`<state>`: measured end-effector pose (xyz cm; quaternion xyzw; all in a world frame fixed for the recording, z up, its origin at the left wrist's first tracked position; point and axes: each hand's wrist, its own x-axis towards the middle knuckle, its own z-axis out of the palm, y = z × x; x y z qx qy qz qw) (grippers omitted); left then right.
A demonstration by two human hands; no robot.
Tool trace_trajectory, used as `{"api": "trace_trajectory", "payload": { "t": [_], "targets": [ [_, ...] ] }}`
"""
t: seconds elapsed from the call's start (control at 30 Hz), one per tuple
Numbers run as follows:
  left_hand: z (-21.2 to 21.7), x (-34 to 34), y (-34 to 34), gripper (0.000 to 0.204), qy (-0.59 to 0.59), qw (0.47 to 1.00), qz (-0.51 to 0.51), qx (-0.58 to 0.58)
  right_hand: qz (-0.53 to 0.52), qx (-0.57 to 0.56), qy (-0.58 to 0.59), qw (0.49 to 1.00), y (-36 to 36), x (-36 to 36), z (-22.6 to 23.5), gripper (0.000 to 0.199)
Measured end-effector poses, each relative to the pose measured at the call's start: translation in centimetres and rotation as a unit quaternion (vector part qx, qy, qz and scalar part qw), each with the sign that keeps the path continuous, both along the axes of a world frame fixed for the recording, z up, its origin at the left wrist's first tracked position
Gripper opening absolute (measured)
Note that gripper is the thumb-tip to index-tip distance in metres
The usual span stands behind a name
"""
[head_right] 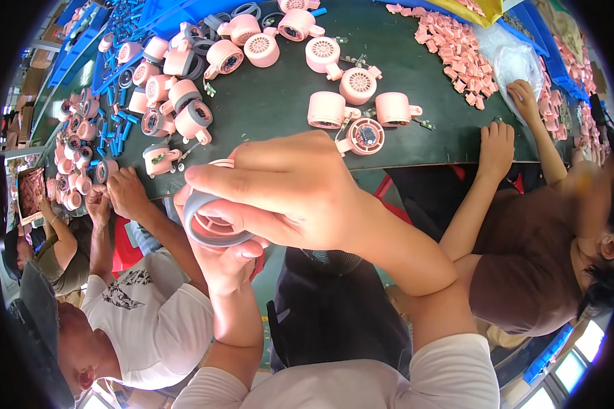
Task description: The person assembles mini fans by attaching circular rings onto fan casings by hand, moves a cardboard box away from the table, and fits additional rings onto fan casings.
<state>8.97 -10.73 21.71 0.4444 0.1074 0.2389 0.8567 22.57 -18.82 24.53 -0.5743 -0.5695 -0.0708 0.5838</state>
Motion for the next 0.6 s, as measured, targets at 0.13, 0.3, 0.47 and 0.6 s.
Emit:
{"api": "trace_trajectory", "payload": {
  "t": [0.13, 0.3, 0.47, 0.6],
  "targets": [
    [-0.1, 0.1, -0.2, 0.093, -0.003, 1.0, 0.003, 0.008, 0.005, 0.012, -0.004, 1.0, -0.1, 0.1, -0.2, 0.033],
    [-0.2, 0.0, -0.3, 0.088, -0.011, 0.999, 0.028, 0.043, -0.004, 0.015, -0.009, 1.0, -0.4, -0.1, 0.1, 0.033],
    [-0.7, -0.1, 0.1, 0.087, -0.009, 0.998, 0.026, 0.058, -0.008, 0.009, 0.01, 1.0, -0.6, -0.3, 0.0, 0.032],
    [-1.8, 0.6, 0.6, 0.089, -0.065, 0.994, 0.01, 0.086, -0.012, -0.019, 0.011, 1.0, -1.0, -0.3, 0.1, 0.032]
  ]
}}
